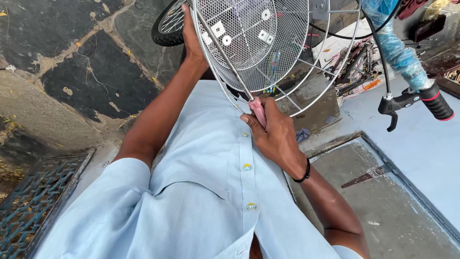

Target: Assemble and attach a metal wire basket to a bicycle handlebar.

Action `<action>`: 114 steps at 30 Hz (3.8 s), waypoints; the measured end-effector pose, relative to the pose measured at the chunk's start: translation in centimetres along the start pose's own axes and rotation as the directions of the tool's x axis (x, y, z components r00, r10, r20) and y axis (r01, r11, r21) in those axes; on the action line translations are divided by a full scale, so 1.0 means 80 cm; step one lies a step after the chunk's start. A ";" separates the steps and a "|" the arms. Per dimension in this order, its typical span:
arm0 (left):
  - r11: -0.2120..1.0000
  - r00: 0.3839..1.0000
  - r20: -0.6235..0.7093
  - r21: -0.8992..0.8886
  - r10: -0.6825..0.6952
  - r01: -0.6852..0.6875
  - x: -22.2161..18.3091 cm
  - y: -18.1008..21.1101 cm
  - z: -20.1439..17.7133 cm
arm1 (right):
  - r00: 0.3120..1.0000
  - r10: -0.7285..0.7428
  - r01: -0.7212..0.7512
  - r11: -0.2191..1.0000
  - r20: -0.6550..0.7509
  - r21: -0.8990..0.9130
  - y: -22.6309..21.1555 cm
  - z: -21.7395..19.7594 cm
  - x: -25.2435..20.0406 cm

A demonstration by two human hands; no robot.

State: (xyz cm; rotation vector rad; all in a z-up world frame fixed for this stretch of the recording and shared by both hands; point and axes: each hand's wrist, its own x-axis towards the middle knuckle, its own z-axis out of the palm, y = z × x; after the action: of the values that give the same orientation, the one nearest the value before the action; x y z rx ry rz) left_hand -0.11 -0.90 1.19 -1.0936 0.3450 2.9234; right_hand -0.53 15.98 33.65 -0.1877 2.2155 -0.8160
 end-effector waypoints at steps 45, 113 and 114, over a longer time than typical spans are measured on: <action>0.938 0.959 -0.178 0.308 0.222 -0.160 -0.026 -0.006 -0.004 | 0.973 -0.228 0.219 0.862 0.036 -0.457 0.025 -0.040 0.068; 0.998 0.925 -0.377 0.010 -0.057 0.066 -0.059 -0.021 0.028 | 0.960 -0.186 0.271 0.805 0.209 -0.528 0.000 -0.038 0.098; 0.996 0.915 -0.402 0.076 -0.014 0.048 -0.060 -0.021 0.028 | 0.939 -0.159 0.325 0.701 0.306 -0.634 0.001 -0.038 0.100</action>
State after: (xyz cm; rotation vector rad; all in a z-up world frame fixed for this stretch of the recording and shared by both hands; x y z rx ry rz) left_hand 2.21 1.57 5.56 -1.6664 0.4420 2.6079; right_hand -8.28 14.65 30.31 -0.9093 2.1905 -0.0488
